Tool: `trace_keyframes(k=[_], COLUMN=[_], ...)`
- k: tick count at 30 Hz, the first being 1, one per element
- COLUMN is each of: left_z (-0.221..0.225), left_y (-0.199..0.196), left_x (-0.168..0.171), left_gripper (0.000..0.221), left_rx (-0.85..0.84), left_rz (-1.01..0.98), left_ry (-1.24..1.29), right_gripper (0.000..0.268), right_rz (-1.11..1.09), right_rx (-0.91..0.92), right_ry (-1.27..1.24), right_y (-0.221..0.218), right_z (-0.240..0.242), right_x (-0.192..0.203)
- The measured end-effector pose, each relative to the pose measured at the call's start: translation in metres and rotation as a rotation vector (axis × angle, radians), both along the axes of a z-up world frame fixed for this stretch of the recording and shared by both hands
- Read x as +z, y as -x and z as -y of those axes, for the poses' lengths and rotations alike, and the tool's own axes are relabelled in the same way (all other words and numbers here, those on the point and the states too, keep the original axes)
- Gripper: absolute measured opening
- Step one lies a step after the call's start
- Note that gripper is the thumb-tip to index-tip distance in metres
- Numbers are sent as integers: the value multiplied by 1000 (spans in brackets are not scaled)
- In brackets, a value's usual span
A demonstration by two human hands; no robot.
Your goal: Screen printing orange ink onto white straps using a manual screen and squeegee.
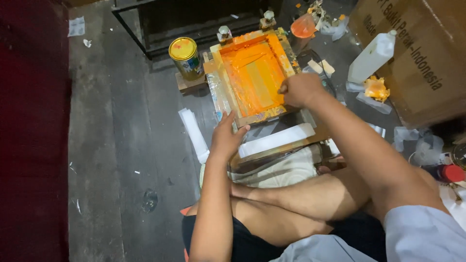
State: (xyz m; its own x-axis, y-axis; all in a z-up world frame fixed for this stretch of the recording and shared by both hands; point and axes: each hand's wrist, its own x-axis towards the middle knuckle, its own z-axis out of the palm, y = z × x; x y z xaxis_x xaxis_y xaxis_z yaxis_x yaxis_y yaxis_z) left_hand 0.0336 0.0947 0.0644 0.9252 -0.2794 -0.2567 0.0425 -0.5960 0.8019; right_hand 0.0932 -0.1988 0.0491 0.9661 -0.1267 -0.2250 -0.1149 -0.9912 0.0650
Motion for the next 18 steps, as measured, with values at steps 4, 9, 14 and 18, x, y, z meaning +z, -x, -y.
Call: trace_keyframes(k=[4,9,14,18], left_z=[3,8,12,12], left_y=[-10,-21,-18,-22], left_x=[-8,-54,-23,-32], left_gripper=[80,79,75,68], left_rx=[-40,-31,11,10], left_rz=[-18,64,17,99], left_ry=[-25,42,22,-34], right_gripper=[36,32,18,18], right_rz=[51,293,404,427], right_rx=[43,171,213,264], right_ry=[-104,4,-7,32], right_y=[-34,-83,-113,-118], right_z=[-28,-43,-51,-63], right_x=[31,-5,-30,-40])
